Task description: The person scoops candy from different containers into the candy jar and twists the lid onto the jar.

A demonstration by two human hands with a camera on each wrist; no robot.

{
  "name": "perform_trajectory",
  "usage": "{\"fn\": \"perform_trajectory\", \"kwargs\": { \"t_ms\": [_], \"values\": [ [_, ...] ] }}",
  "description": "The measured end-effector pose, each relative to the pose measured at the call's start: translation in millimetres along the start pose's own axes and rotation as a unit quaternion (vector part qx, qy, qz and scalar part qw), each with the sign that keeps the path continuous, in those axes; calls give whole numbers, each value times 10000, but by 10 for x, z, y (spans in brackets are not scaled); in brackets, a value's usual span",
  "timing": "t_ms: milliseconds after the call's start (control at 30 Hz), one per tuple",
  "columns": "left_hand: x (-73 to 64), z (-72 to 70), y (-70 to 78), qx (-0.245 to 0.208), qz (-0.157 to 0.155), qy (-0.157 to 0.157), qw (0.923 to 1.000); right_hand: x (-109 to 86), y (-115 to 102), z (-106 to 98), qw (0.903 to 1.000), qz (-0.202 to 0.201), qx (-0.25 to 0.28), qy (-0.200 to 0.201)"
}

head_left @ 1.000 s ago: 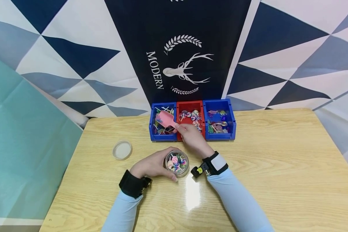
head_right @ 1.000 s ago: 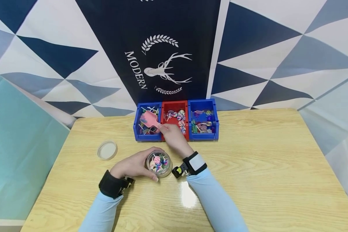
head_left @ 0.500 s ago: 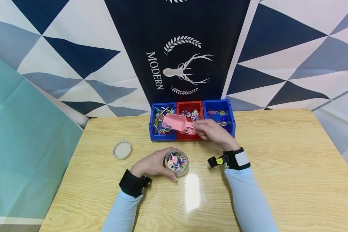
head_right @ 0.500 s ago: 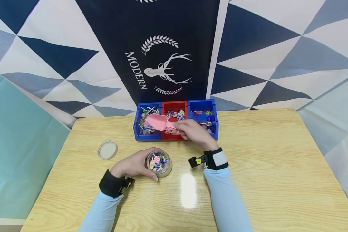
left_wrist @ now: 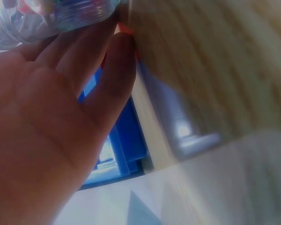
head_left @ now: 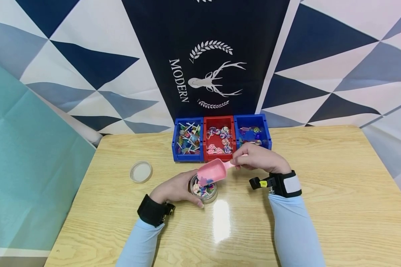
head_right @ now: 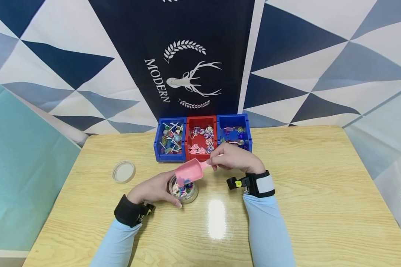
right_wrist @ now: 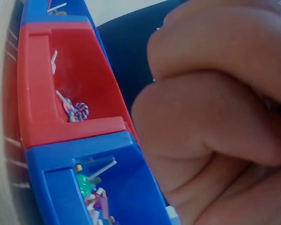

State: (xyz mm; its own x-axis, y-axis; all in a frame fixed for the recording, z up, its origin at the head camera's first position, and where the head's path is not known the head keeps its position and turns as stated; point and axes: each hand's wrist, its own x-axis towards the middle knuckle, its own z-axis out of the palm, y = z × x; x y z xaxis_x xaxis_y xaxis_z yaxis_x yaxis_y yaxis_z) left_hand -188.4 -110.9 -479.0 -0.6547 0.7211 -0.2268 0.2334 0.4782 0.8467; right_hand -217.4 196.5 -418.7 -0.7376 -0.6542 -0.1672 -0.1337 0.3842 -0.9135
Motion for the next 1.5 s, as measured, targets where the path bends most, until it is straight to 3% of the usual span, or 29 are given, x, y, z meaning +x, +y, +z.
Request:
{"fn": "perform_trajectory", "kwargs": {
  "t_ms": [200, 500, 767, 1033, 1200, 1300, 1400, 1500],
  "values": [
    [-7, 2, 13, 27, -138, -17, 9999, -49, -54, 7, 9998, 40, -209, -35],
    [5, 12, 21, 29, -83, -28, 10000, -110, -121, 4, 9990, 77, -409, 142],
    [-6, 30, 41, 71, -95, -27, 9999, -163, -145, -8, 9996, -129, -240, 2],
    [9, 54, 0, -35, 6, -23, 10000, -161, -117, 9, 9984, -311, -417, 230],
    [10, 59, -15, -53, 44, -31, 10000, -116, -96, 22, 9945, -219, -238, 999],
    [0, 48, -10, -13, 18, -41, 10000, -57, -89, 36, 9874, -60, -106, 1579],
    [-9, 27, 5, -24, -14, -19, 10000, 38, -113, 73, 9760, -63, -262, 2161],
    [-8, 9, 20, -25, -36, 2, 10000, 164, -175, 140, 9592, -186, -756, 2717]
  ]
}}
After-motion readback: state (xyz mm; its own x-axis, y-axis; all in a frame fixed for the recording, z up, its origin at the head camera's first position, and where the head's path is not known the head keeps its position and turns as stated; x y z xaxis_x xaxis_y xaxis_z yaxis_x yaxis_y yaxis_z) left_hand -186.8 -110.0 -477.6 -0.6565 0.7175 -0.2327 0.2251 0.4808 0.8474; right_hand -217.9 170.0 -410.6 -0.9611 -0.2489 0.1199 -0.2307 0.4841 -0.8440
